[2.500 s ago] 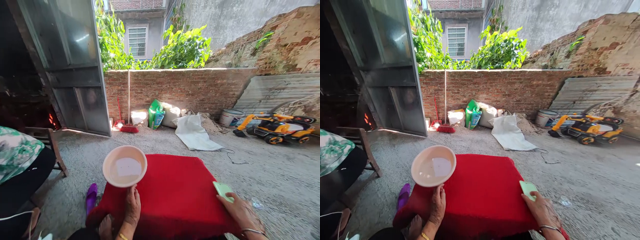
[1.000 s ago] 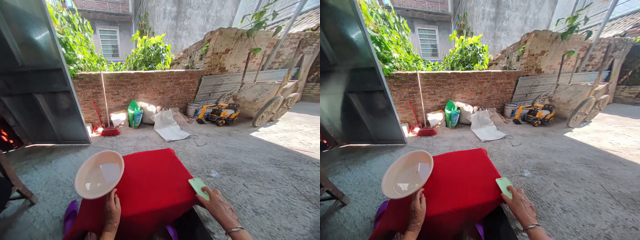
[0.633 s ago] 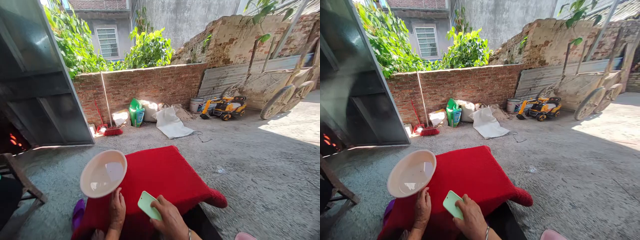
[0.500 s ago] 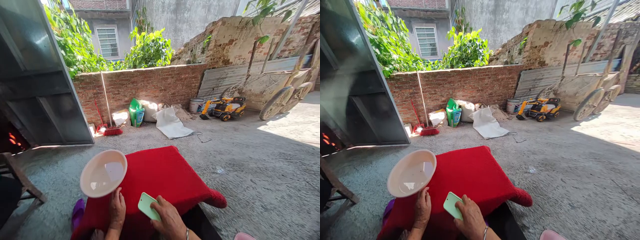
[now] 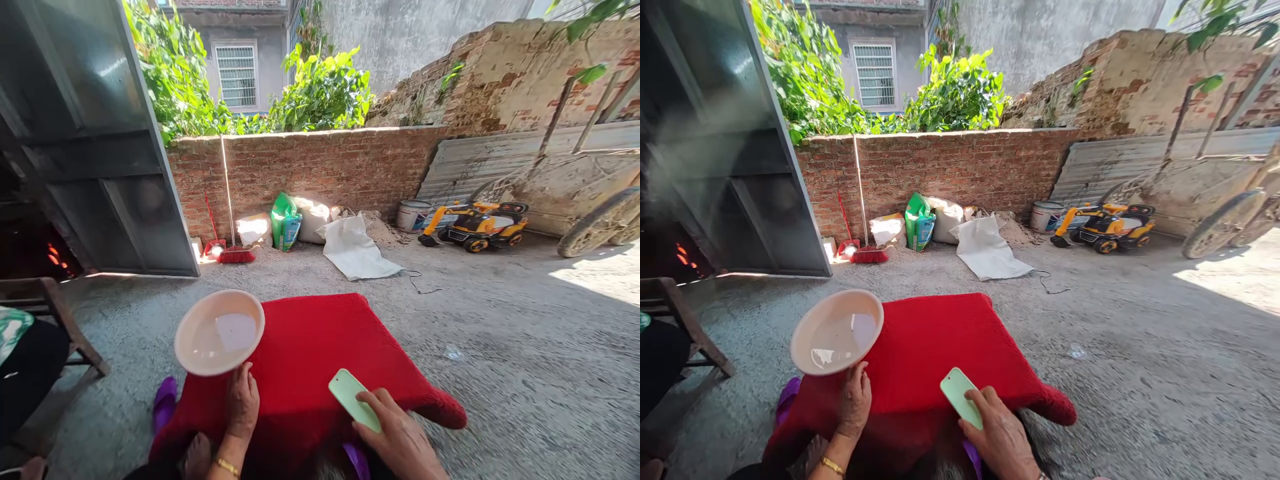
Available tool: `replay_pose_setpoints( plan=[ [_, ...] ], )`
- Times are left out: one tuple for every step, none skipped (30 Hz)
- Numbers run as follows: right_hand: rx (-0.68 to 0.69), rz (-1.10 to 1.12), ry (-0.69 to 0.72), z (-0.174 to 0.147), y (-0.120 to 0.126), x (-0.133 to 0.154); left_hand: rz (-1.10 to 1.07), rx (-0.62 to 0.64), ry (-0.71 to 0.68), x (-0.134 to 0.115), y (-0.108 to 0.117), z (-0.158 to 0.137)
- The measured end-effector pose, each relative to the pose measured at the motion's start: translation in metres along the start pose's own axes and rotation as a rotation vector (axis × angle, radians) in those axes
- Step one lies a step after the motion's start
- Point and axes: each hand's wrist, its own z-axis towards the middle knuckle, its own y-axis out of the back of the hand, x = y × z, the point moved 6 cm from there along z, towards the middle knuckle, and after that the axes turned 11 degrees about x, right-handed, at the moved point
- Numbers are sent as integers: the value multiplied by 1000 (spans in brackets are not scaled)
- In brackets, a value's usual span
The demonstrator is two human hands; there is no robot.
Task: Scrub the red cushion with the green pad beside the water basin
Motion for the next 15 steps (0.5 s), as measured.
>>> replay_pose_setpoints(
  plan=[
    [43,14,68,0,-14,21,6,4,-7,0,1,0],
    [79,19,118,0,-26,40,12,6,-16,-1,2,0],
    [102,16,150,0,-37,54,16,10,-24,-1,2,1],
    [113,7,168,0,-45,64,20,12,-31,-1,3,1],
    [110,-5,176,0,-50,68,24,15,-35,-1,3,1],
    [98,-17,174,0,-52,66,27,19,-37,-1,2,2],
    [81,-26,166,0,-50,60,29,23,-35,-1,2,2],
    [61,-30,155,-1,-46,50,32,28,-31,0,1,2],
    [35,-26,138,-2,-40,36,34,34,-23,0,0,2],
    [1,-17,114,-4,-33,19,36,42,-15,0,-1,2],
    [-40,-7,80,-6,-24,0,38,53,-5,0,-2,1],
    [-83,3,44,-9,-15,-20,40,66,6,0,-2,1],
    [-129,10,1,-12,-7,-41,43,80,16,-1,-2,1],
    [-172,16,-50,-15,0,-63,47,97,27,-1,-3,1],
    [-211,22,-100,-18,7,-84,51,117,36,-2,-3,2]
  ],
)
